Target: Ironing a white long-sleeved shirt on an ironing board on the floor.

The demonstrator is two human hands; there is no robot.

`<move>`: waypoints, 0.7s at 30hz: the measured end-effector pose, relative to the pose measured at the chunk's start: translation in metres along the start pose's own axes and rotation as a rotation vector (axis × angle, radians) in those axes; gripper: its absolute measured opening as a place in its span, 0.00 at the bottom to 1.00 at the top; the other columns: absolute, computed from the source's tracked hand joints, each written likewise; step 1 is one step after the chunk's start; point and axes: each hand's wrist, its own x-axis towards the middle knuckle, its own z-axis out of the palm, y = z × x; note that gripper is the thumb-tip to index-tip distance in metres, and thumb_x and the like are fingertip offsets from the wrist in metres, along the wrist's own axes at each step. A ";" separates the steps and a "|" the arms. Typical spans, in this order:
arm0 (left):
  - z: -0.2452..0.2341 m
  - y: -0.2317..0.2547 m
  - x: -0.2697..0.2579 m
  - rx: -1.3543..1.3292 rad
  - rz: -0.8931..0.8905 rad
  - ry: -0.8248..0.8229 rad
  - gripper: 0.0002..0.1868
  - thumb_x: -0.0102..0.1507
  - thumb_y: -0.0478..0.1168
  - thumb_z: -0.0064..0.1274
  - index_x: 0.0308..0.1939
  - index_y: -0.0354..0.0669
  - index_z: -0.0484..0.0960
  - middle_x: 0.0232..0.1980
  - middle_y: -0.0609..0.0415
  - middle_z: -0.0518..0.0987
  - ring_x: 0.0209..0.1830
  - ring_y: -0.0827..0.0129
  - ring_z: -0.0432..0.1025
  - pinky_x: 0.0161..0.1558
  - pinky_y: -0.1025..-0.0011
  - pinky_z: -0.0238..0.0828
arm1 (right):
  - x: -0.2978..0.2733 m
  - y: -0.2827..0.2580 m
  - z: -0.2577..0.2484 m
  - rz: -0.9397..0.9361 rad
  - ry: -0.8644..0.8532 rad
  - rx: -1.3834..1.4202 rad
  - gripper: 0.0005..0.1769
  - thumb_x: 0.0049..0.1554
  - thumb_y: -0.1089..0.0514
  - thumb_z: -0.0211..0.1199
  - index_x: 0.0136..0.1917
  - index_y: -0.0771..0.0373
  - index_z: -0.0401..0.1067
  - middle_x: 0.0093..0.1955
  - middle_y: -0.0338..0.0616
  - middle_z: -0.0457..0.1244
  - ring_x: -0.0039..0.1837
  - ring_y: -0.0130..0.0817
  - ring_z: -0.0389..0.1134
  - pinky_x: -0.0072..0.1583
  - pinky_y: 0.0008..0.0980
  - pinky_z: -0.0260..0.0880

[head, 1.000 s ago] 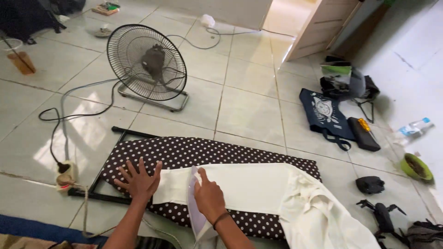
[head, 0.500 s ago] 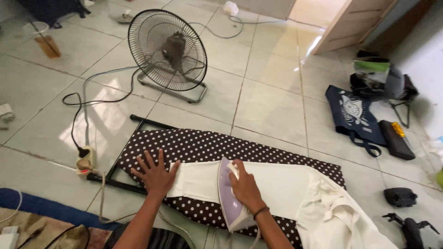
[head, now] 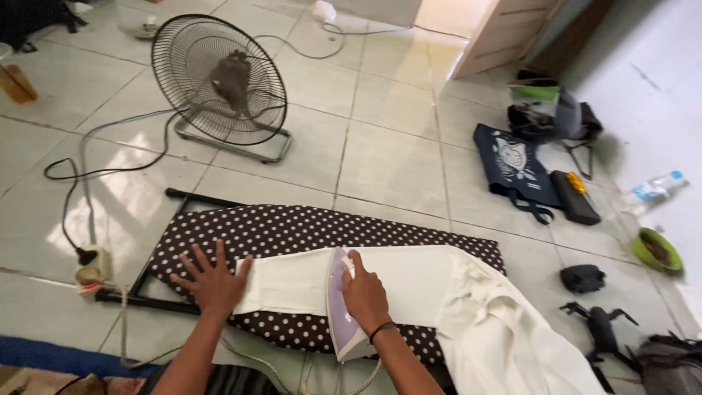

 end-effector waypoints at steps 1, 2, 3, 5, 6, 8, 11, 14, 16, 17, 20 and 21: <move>0.002 -0.002 -0.001 -0.007 0.007 0.001 0.51 0.60 0.82 0.24 0.79 0.60 0.51 0.83 0.37 0.41 0.81 0.32 0.29 0.66 0.22 0.17 | -0.002 0.009 -0.005 0.006 0.009 -0.001 0.26 0.64 0.47 0.50 0.74 0.47 0.56 0.33 0.57 0.67 0.39 0.59 0.71 0.44 0.57 0.71; 0.004 -0.003 -0.002 -0.014 0.021 0.007 0.51 0.61 0.82 0.24 0.79 0.59 0.51 0.83 0.35 0.41 0.81 0.31 0.29 0.65 0.21 0.16 | -0.004 0.017 -0.010 0.054 -0.004 0.008 0.26 0.64 0.47 0.49 0.75 0.46 0.55 0.34 0.57 0.68 0.39 0.59 0.71 0.45 0.57 0.71; 0.006 -0.006 -0.003 -0.020 0.034 0.015 0.51 0.61 0.82 0.23 0.80 0.58 0.50 0.82 0.34 0.41 0.81 0.29 0.28 0.65 0.20 0.16 | -0.005 0.025 -0.015 0.101 -0.016 0.018 0.27 0.64 0.48 0.48 0.76 0.45 0.54 0.35 0.57 0.69 0.39 0.60 0.72 0.45 0.57 0.71; 0.003 -0.004 -0.002 -0.023 0.033 -0.003 0.51 0.61 0.82 0.23 0.80 0.59 0.51 0.82 0.33 0.41 0.81 0.29 0.28 0.65 0.21 0.16 | 0.002 0.053 -0.016 0.088 0.054 0.001 0.27 0.64 0.48 0.49 0.75 0.46 0.54 0.36 0.57 0.69 0.41 0.60 0.72 0.47 0.57 0.71; 0.001 -0.004 -0.001 -0.019 0.025 -0.022 0.51 0.61 0.82 0.23 0.80 0.59 0.51 0.82 0.33 0.41 0.81 0.29 0.28 0.65 0.21 0.15 | 0.006 0.067 -0.017 0.071 0.115 -0.016 0.27 0.63 0.48 0.51 0.75 0.47 0.54 0.36 0.57 0.69 0.42 0.61 0.72 0.48 0.58 0.72; 0.000 -0.002 0.000 -0.015 0.027 -0.018 0.51 0.61 0.82 0.23 0.79 0.59 0.51 0.82 0.33 0.42 0.80 0.29 0.29 0.65 0.21 0.15 | 0.007 0.074 -0.035 0.160 0.079 0.013 0.27 0.64 0.48 0.49 0.75 0.46 0.53 0.37 0.57 0.70 0.44 0.61 0.73 0.51 0.57 0.73; -0.002 -0.001 -0.002 -0.032 0.023 -0.002 0.51 0.62 0.82 0.23 0.79 0.59 0.52 0.82 0.33 0.42 0.81 0.30 0.30 0.66 0.21 0.16 | 0.016 0.095 -0.044 0.225 0.097 0.027 0.26 0.64 0.47 0.49 0.74 0.45 0.54 0.40 0.60 0.71 0.47 0.64 0.74 0.54 0.58 0.73; -0.001 -0.003 -0.006 -0.067 0.035 0.021 0.50 0.62 0.81 0.24 0.80 0.58 0.53 0.83 0.33 0.43 0.81 0.30 0.31 0.67 0.21 0.16 | 0.026 0.113 -0.046 0.235 0.165 -0.028 0.26 0.63 0.46 0.51 0.73 0.44 0.55 0.43 0.65 0.69 0.50 0.68 0.71 0.54 0.61 0.72; -0.002 -0.002 -0.006 -0.079 0.046 0.044 0.50 0.62 0.81 0.25 0.80 0.57 0.54 0.83 0.33 0.43 0.81 0.29 0.31 0.66 0.21 0.17 | 0.036 0.123 -0.050 0.258 0.180 -0.064 0.26 0.63 0.45 0.51 0.73 0.44 0.55 0.44 0.67 0.69 0.50 0.70 0.71 0.54 0.62 0.72; -0.004 -0.002 -0.005 -0.079 0.042 0.040 0.50 0.63 0.81 0.25 0.80 0.58 0.54 0.83 0.33 0.43 0.81 0.30 0.32 0.66 0.21 0.17 | 0.042 0.130 -0.051 0.240 0.202 -0.062 0.26 0.63 0.45 0.51 0.73 0.44 0.55 0.45 0.68 0.69 0.51 0.70 0.71 0.54 0.63 0.71; -0.004 -0.002 -0.005 -0.082 0.052 0.055 0.49 0.63 0.80 0.26 0.80 0.57 0.55 0.82 0.32 0.44 0.82 0.30 0.33 0.67 0.21 0.18 | 0.058 0.144 -0.059 0.257 0.222 -0.042 0.26 0.62 0.45 0.51 0.73 0.44 0.55 0.45 0.69 0.69 0.52 0.71 0.70 0.55 0.63 0.70; -0.003 -0.002 -0.005 -0.091 0.063 0.072 0.49 0.63 0.80 0.26 0.80 0.57 0.55 0.82 0.32 0.44 0.82 0.30 0.33 0.67 0.20 0.19 | 0.063 0.149 -0.063 0.292 0.223 -0.031 0.26 0.62 0.46 0.51 0.72 0.43 0.55 0.45 0.70 0.69 0.53 0.72 0.70 0.56 0.62 0.70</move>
